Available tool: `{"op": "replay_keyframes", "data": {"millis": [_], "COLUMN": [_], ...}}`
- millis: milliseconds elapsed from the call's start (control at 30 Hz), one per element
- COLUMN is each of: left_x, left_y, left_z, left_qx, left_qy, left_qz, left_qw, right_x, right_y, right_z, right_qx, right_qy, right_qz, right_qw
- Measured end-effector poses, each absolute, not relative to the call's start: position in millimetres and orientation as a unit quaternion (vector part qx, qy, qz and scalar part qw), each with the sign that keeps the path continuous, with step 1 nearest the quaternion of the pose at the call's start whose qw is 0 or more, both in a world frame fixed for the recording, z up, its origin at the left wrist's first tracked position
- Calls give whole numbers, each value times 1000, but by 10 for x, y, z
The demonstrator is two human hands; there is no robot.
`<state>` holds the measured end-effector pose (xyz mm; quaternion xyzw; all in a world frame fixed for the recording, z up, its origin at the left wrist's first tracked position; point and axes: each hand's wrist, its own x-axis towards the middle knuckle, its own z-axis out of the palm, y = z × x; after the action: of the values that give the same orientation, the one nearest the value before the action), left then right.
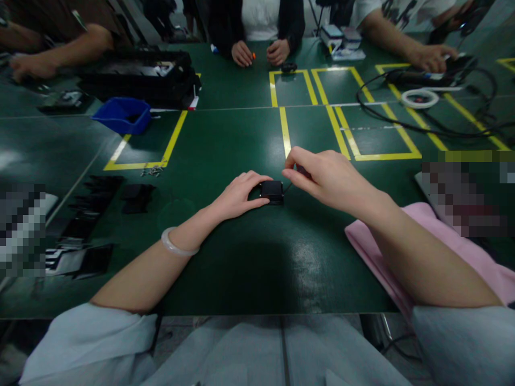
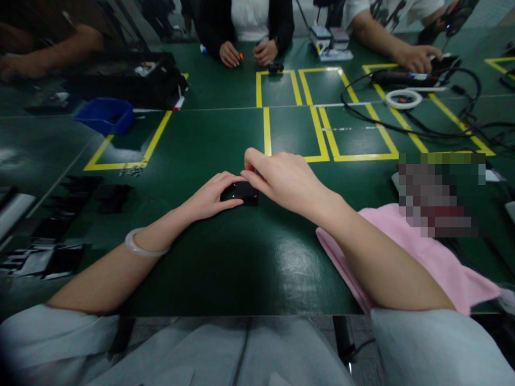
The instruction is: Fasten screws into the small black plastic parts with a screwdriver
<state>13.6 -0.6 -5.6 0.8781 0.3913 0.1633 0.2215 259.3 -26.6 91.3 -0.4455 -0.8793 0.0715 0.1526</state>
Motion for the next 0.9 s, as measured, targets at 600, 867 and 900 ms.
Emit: {"op": "replay_keyframes", "data": {"millis": [600,867,900], "left_x": [133,134,134], "left_y": [-12,-3,-3], "left_z": [-42,-62,-64], "left_qx": [878,881,881], "left_qy": [389,382,383], "left_qz": [167,173,173], "left_qw": [224,218,218], "right_x": [2593,2606,2606], "right_y": [-277,-259,-258], "right_z": [917,897,896], "right_qx": [-435,-426,-426], "right_qy": [-883,-886,-886], "right_qz": [81,85,84], "right_qw": [159,162,161]}}
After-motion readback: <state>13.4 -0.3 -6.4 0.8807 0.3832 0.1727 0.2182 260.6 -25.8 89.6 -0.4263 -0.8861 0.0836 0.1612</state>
